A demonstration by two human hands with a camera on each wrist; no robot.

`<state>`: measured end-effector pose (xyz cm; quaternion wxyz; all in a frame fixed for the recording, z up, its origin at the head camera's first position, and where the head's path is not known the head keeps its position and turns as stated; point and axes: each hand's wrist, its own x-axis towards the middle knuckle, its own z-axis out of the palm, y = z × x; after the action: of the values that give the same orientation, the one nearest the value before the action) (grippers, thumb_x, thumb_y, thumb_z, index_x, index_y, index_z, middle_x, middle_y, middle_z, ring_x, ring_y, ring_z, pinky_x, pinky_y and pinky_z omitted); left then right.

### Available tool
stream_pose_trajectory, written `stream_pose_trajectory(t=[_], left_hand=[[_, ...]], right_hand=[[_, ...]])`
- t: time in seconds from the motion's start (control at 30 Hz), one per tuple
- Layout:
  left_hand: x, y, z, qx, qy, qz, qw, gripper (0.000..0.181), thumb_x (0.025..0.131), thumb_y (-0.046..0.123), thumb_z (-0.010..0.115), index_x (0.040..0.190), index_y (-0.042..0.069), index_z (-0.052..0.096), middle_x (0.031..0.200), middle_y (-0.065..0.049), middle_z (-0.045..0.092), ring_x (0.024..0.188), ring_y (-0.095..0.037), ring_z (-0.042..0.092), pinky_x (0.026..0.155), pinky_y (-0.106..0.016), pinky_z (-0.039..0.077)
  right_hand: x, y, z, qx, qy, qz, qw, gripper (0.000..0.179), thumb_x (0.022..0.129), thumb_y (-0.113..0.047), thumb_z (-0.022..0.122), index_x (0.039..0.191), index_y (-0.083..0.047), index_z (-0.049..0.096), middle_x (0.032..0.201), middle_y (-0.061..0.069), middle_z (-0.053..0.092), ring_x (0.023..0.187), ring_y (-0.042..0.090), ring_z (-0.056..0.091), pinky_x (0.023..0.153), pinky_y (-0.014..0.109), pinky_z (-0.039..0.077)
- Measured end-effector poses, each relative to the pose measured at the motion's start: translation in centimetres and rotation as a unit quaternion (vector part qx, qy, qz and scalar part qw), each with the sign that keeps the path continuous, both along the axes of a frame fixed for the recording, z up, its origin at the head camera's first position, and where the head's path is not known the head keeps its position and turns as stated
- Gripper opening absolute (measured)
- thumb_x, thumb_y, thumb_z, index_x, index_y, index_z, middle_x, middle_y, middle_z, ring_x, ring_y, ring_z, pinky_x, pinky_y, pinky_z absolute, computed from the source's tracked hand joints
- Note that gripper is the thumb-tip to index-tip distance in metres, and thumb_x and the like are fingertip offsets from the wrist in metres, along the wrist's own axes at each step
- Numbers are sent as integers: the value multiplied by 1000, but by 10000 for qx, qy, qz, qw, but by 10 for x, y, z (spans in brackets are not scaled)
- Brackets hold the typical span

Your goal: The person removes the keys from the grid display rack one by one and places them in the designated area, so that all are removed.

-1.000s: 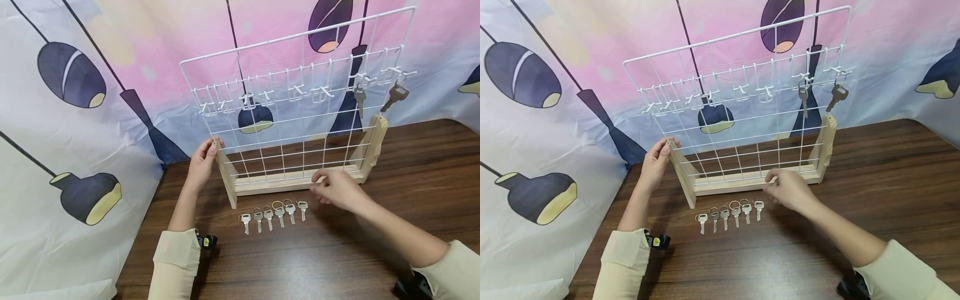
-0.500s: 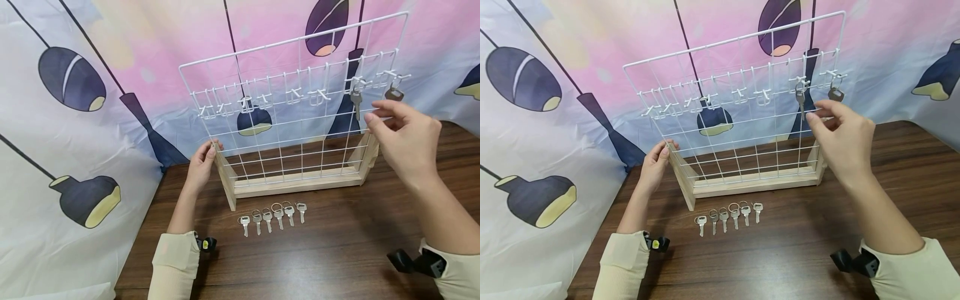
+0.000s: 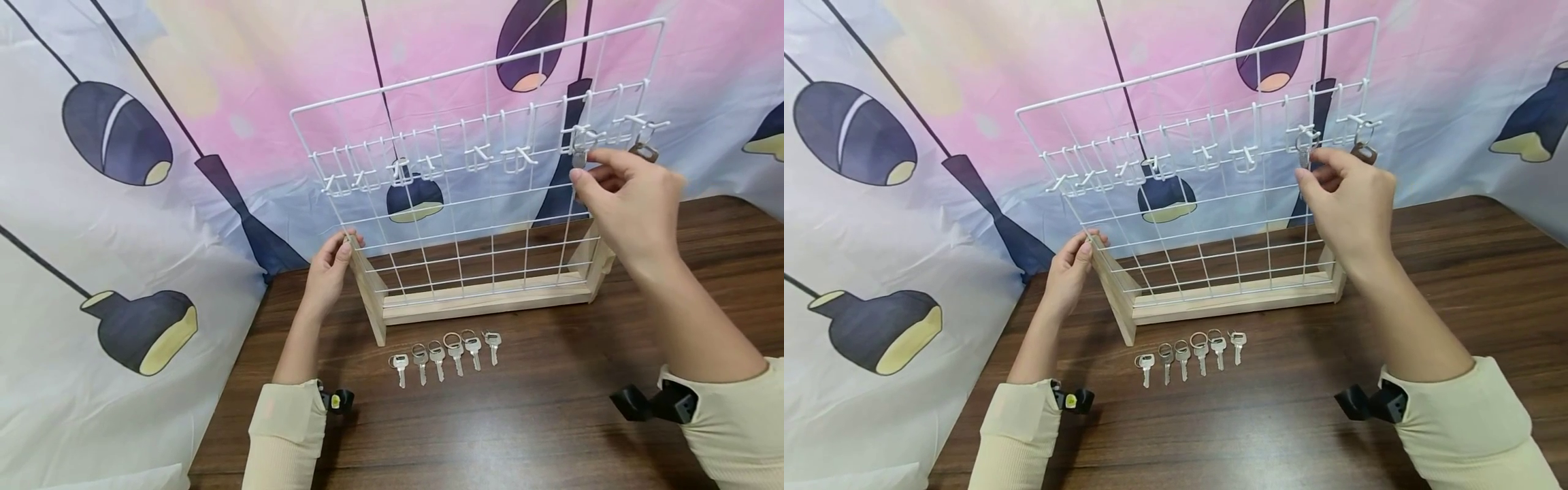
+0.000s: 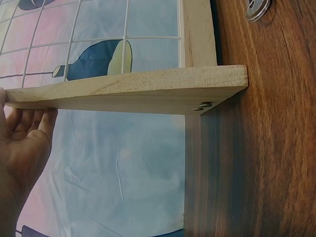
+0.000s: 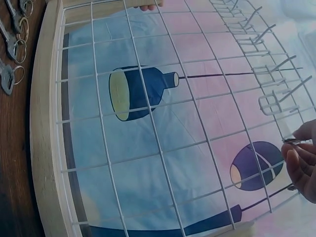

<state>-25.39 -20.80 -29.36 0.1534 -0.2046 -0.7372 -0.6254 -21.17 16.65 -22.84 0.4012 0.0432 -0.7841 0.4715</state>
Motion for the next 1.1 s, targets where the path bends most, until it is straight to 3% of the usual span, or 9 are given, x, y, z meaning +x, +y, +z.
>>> stream_pose_trajectory(t=[0.1,0.23,0.43,0.6,0.73,1.1], left_hand=[[-1,0,0,16,26,-14,10000,31,99,7,40,125,-9,46,113,-22,56,111,-25,52,96,-30,39],[-1,0,-1,49,30,-40,10000,32,99,7,41,125,-9,46,111,-15,58,111,-23,52,96,-31,38],[1,0,0,56,-6,-39,10000,33,99,7,40,126,-10,44,112,-17,57,112,-25,52,96,-30,38],[1,1,0,80,-4,-34,10000,32,99,7,41,126,-10,45,106,-1,59,113,-27,51,97,-30,38],[2,1,0,78,-5,-18,10000,32,99,7,41,126,-9,46,105,2,59,113,-27,51,97,-30,38],[1,0,0,53,-36,-38,10000,34,99,8,41,127,-12,43,113,-16,57,113,-25,51,97,-30,37]], right_hand=[[0,0,1,-223,-50,105,9997,27,82,-11,66,107,1,68,63,-29,51,54,-9,51,53,6,39],[2,0,2,-646,-148,335,9972,28,82,-7,64,108,4,66,61,-22,55,50,-5,52,50,7,41],[7,2,4,-1082,-163,591,9922,26,80,0,62,105,7,66,55,-17,56,44,-3,51,47,9,41],[10,3,5,-1166,-116,672,9908,25,79,2,63,103,5,67,54,-15,57,42,-2,52,46,9,42],[14,2,8,-1198,-23,721,9902,24,78,2,63,102,4,67,55,-14,57,42,-1,52,47,10,43],[27,3,16,-1197,249,572,9909,21,78,4,64,96,-4,70,55,-12,58,42,-1,54,46,10,44]])
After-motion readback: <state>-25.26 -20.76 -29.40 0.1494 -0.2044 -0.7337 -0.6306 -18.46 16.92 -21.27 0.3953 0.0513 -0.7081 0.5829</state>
